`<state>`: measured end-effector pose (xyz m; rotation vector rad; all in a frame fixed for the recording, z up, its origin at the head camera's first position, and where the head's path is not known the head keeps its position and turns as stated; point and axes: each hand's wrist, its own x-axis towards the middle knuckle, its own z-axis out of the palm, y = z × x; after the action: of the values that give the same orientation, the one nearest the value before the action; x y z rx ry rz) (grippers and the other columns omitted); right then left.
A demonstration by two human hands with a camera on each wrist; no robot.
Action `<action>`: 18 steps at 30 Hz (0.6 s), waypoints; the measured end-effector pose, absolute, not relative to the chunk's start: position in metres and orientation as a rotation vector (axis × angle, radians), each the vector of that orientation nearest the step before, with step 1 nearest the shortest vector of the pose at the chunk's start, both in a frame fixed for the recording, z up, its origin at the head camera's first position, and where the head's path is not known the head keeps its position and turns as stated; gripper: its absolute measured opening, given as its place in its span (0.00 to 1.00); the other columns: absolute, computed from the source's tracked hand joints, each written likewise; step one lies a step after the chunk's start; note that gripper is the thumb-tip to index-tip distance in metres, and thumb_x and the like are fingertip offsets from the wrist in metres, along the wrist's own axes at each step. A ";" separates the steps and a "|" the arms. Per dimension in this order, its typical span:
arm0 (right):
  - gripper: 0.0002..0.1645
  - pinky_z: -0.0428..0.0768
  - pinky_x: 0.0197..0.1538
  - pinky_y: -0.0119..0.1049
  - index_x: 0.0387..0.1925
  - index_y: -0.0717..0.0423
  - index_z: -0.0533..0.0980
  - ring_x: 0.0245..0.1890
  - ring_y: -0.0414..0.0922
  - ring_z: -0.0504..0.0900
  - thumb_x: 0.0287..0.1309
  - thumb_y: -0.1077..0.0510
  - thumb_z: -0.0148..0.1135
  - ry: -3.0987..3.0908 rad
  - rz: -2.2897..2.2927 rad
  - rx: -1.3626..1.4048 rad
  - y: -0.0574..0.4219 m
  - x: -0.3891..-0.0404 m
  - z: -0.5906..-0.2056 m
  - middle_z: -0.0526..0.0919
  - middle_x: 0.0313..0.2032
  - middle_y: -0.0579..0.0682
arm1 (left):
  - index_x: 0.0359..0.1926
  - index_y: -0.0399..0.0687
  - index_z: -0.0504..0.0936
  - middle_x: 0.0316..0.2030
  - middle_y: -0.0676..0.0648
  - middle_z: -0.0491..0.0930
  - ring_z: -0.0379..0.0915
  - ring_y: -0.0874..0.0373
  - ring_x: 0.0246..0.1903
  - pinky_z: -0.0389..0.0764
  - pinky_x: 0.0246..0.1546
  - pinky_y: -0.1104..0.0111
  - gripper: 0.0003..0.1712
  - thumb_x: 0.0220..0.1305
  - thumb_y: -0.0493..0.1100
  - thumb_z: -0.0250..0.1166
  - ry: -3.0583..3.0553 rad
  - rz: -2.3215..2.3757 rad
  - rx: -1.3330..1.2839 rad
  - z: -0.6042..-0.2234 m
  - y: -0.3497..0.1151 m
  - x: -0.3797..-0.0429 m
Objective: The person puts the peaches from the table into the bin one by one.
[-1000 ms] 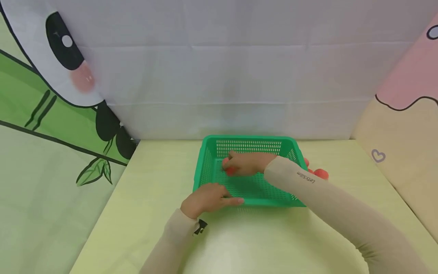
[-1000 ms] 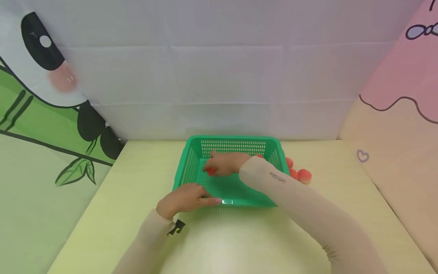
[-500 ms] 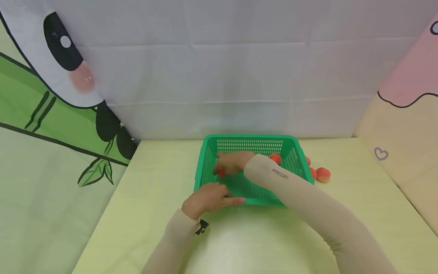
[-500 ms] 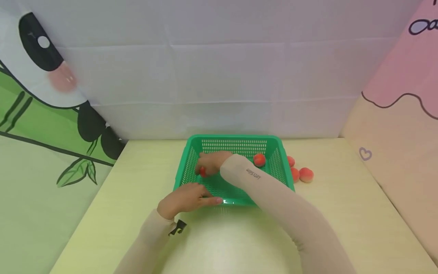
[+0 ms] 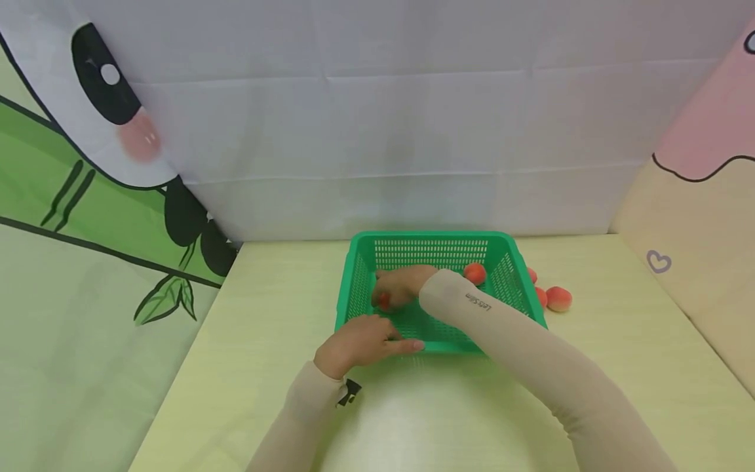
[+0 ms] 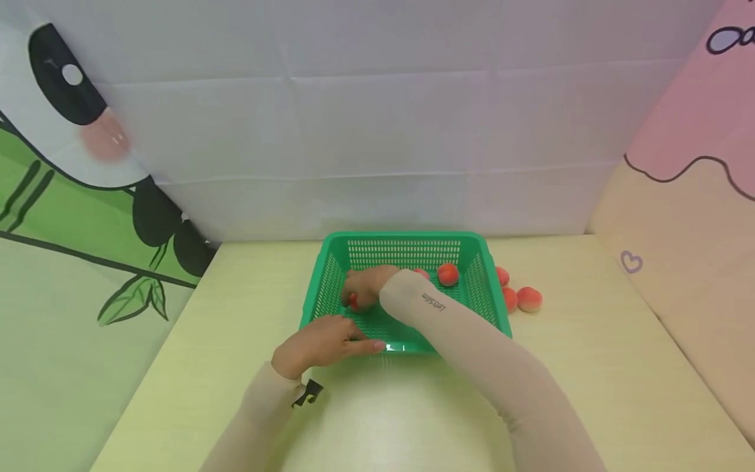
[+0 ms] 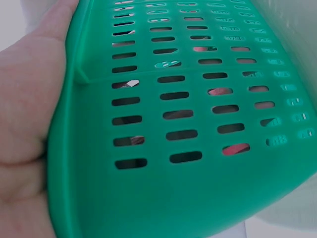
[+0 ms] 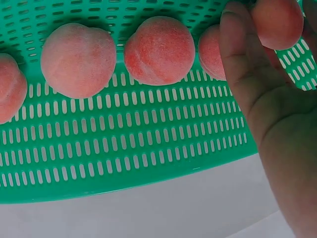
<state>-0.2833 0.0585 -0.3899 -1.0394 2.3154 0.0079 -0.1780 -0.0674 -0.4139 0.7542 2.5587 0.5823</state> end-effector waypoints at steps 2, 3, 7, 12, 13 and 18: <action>0.20 0.54 0.67 0.52 0.62 0.42 0.72 0.71 0.50 0.38 0.71 0.53 0.51 2.314 0.021 -1.043 0.057 -0.284 -0.391 0.54 0.71 0.51 | 0.35 0.54 0.88 0.22 0.57 0.82 0.73 0.66 0.23 0.76 0.32 0.66 0.38 0.59 0.78 0.47 2.556 0.582 0.750 -0.413 -0.068 -0.178; 0.20 0.54 0.67 0.52 0.62 0.42 0.72 0.71 0.50 0.38 0.71 0.53 0.51 2.316 0.026 -1.038 0.057 -0.284 -0.391 0.53 0.71 0.51 | 0.35 0.55 0.88 0.22 0.57 0.82 0.73 0.66 0.23 0.76 0.32 0.66 0.38 0.59 0.78 0.47 2.556 0.581 0.750 -0.413 -0.068 -0.178; 0.21 0.53 0.67 0.53 0.62 0.41 0.72 0.71 0.51 0.39 0.70 0.54 0.50 2.325 0.017 -1.035 0.056 -0.285 -0.389 0.53 0.71 0.52 | 0.33 0.55 0.88 0.21 0.55 0.81 0.71 0.65 0.21 0.75 0.30 0.67 0.38 0.59 0.78 0.46 2.564 0.576 0.759 -0.414 -0.069 -0.179; 0.25 0.62 0.63 0.50 0.65 0.41 0.69 0.67 0.49 0.54 0.68 0.49 0.53 2.355 0.008 -1.090 0.063 -0.283 -0.372 0.60 0.68 0.50 | 0.32 0.56 0.88 0.20 0.59 0.80 0.70 0.66 0.21 0.74 0.29 0.67 0.38 0.59 0.78 0.47 2.571 0.577 0.758 -0.415 -0.069 -0.179; 0.26 0.66 0.60 0.49 0.66 0.39 0.68 0.63 0.48 0.61 0.67 0.48 0.53 2.368 -0.029 -1.069 0.068 -0.281 -0.364 0.61 0.67 0.48 | 0.31 0.57 0.88 0.19 0.60 0.78 0.69 0.66 0.21 0.74 0.29 0.67 0.37 0.59 0.78 0.47 2.569 0.579 0.752 -0.415 -0.069 -0.179; 0.27 0.71 0.54 0.42 0.65 0.35 0.66 0.52 0.38 0.71 0.67 0.40 0.53 2.522 -0.407 -1.087 0.116 -0.261 -0.313 0.64 0.62 0.36 | 0.22 0.58 0.85 0.12 0.60 0.63 0.60 0.65 0.17 0.66 0.21 0.69 0.37 0.58 0.79 0.46 2.569 0.580 0.746 -0.413 -0.069 -0.178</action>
<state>-0.2611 0.1161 -0.3127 -1.0866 2.5224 -0.4066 -0.1781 -0.0686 -0.4130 0.7456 2.5694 0.5799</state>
